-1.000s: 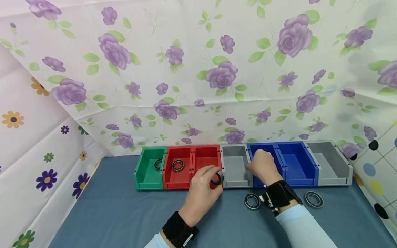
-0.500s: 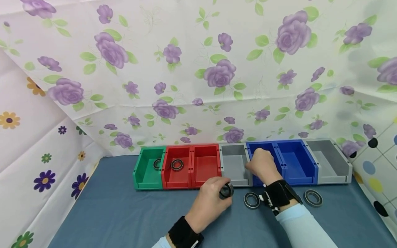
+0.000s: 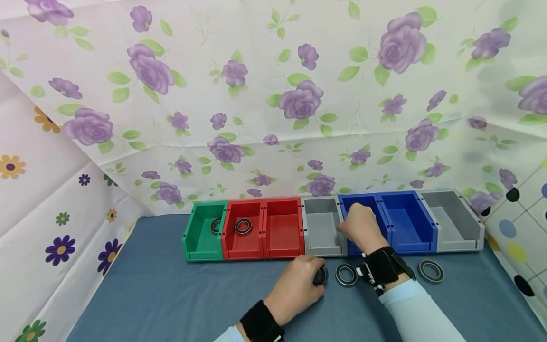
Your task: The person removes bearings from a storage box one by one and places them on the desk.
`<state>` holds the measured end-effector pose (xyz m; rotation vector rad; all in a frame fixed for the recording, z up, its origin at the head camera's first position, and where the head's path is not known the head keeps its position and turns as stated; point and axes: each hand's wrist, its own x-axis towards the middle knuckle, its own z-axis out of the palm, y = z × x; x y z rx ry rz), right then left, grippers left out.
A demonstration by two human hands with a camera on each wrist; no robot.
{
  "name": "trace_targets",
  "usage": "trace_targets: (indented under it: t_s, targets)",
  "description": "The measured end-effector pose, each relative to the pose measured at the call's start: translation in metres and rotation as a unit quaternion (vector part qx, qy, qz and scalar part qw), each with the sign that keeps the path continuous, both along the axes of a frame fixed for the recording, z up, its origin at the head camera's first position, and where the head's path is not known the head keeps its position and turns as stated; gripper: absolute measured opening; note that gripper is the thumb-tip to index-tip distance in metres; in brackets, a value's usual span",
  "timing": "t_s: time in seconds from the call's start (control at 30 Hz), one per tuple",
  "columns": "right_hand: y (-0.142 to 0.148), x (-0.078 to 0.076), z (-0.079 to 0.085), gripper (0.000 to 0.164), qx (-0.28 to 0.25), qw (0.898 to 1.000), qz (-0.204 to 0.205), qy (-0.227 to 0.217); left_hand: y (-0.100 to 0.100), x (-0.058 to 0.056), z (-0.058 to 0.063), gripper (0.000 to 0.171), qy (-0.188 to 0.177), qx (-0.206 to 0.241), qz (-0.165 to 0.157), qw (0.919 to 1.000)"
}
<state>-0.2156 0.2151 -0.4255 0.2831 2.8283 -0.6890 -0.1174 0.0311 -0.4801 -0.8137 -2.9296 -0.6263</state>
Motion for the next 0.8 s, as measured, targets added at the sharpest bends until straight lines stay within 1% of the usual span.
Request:
trace_targets:
  t_s: [0.13, 0.3, 0.4, 0.6, 0.8]
  targets:
    - [-0.0008, -0.0003, 0.0011, 0.040, 0.004, 1.000, -0.001, -0.007, 0.0010, -0.0006, -0.0038, 0.044, 0.004, -0.011, -0.008, 0.9999]
    - [-0.0018, -0.0002, 0.0014, 0.041, 0.009, 1.000, 0.000, -0.011, 0.0012, -0.0017, -0.0076, 0.046, -0.002, -0.018, -0.014, 0.9997]
    - [-0.0019, 0.0002, 0.0013, 0.042, 0.007, 1.000, 0.001, -0.011, 0.0018, -0.0021, -0.0084, 0.045, -0.003, -0.021, -0.015, 0.9997]
    - [-0.0016, 0.0012, 0.0019, 0.041, 0.001, 1.000, 0.004, -0.007, 0.0030, -0.0030, -0.0088, 0.043, 0.007, -0.023, -0.017, 0.9996]
    - [-0.0017, 0.0012, 0.0017, 0.041, -0.001, 1.000, 0.003, -0.006, 0.0041, -0.0042, -0.0102, 0.041, 0.004, -0.040, -0.019, 0.9990]
